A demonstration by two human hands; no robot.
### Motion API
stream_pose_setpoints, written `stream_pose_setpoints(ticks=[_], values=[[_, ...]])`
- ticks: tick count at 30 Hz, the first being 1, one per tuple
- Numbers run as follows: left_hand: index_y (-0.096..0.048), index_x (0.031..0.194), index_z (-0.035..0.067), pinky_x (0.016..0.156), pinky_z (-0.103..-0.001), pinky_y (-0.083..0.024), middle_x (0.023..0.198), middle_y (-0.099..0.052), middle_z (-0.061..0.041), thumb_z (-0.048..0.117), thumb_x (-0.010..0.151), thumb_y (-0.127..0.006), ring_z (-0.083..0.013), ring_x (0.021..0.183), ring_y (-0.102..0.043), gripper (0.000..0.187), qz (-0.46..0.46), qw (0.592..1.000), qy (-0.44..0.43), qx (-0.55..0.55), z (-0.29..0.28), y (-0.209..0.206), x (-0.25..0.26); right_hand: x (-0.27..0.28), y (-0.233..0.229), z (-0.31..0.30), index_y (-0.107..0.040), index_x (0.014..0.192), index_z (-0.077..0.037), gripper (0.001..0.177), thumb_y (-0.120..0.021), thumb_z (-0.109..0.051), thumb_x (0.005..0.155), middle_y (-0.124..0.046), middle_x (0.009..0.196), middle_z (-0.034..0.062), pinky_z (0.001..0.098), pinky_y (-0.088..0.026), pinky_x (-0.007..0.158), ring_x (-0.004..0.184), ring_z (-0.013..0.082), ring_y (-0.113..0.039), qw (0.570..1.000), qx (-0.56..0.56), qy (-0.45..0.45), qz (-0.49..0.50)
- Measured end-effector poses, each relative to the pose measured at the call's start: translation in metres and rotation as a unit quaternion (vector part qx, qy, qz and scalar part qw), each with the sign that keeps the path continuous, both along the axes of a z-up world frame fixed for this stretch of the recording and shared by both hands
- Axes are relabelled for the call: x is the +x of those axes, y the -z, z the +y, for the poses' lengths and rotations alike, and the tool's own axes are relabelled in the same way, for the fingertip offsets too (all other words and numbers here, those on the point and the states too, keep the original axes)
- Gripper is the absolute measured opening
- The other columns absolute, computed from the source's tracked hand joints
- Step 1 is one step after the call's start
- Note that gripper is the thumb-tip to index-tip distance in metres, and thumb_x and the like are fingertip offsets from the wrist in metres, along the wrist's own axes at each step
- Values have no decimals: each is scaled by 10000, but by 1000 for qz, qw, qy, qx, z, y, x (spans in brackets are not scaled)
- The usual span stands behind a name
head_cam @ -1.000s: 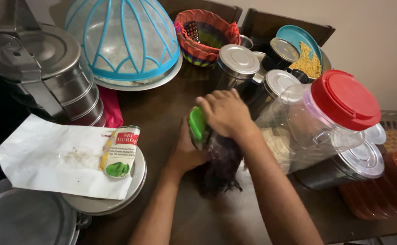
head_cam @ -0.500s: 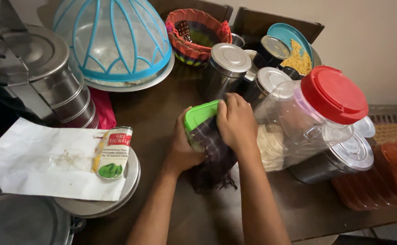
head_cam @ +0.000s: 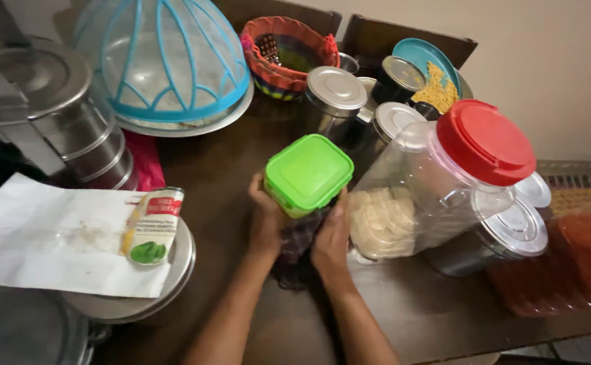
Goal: The person wipes down several plastic and metal food storage containers with a dark cloth, handling each one individually.
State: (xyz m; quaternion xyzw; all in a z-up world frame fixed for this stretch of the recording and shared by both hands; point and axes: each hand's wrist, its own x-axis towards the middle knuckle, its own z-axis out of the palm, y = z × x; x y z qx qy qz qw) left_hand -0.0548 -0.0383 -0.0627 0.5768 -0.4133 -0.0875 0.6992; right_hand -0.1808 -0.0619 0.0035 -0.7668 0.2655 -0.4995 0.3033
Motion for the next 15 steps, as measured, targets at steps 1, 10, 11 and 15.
stream_pose_setpoints(ticks=[1,10,11,15], values=[[-95,1600,23,1226,-364,-394,1550,-435,-157,188,970,-702,-240,1403,-494,890,1,1000,2,1,4,-4,-1,-2,2,2,-301,1559,83,597,-239,-328,1130,-382,1602,280,433,-245,1246,1514,401,-349,1000,16,-4,-9],[22,1676,90,1315,-438,-14,1771,-10,-166,212,1007,-612,-314,1643,32,930,-26,992,127,-10,28,-40,8,3,-12,39,-533,1231,32,388,-417,-311,1092,-611,1130,225,443,-444,954,1064,355,-589,993,79,82,-3],[55,1667,100,1291,-462,52,1765,29,-164,228,995,-623,-318,1627,91,964,-74,992,95,47,29,-39,10,5,-14,41,-551,1142,10,348,-467,-321,1073,-648,1007,182,433,-481,859,942,318,-622,993,87,76,-18],[61,1617,77,1201,-439,-95,1689,21,-225,233,957,-660,-323,1494,62,990,-33,992,115,46,18,-34,19,3,-26,34,-522,1094,12,351,-660,-292,982,-648,952,170,419,-498,800,868,295,-621,993,97,57,-25]])
